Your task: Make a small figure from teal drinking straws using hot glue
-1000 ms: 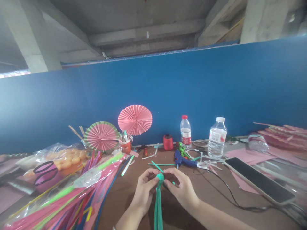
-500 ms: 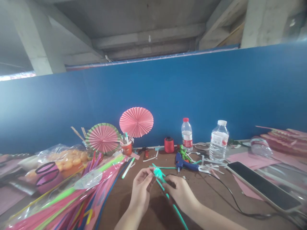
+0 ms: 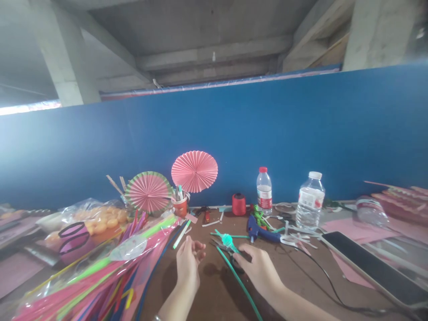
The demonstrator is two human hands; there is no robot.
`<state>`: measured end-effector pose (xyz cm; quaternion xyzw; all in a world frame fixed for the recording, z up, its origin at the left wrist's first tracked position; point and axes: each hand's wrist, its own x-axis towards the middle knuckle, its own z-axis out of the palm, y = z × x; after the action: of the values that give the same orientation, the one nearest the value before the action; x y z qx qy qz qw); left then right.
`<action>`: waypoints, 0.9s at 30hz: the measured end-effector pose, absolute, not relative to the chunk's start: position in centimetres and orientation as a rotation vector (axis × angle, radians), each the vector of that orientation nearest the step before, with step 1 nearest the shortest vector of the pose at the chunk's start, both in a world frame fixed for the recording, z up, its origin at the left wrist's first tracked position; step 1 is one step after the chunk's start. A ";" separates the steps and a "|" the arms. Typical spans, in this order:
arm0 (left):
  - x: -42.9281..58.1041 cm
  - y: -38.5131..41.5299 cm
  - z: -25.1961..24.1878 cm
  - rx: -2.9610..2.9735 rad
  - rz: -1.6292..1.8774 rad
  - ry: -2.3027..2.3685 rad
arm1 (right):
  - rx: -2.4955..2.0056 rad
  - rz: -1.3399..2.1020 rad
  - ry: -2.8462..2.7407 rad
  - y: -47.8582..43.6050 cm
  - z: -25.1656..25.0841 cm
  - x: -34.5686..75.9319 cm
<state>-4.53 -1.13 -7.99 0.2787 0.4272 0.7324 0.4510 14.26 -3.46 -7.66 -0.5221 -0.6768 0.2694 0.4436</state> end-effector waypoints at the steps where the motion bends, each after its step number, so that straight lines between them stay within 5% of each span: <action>1: -4.4 -1.3 -7.8 0.743 1.774 1.059 | -1.294 0.635 -1.698 -3.5 -7.6 14.3; 14: -2.6 -2.8 -5.5 1.207 1.379 0.949 | -1.054 1.095 -1.600 -3.2 -6.9 14.2; 27: -6.2 -0.4 -7.4 0.548 1.962 1.054 | -0.752 1.639 -1.250 -2.3 -7.9 14.9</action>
<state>-6.21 -0.37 -7.40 0.2177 0.4189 0.7797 0.4113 14.88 -2.26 -7.93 -0.3050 -0.5069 0.6647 0.4563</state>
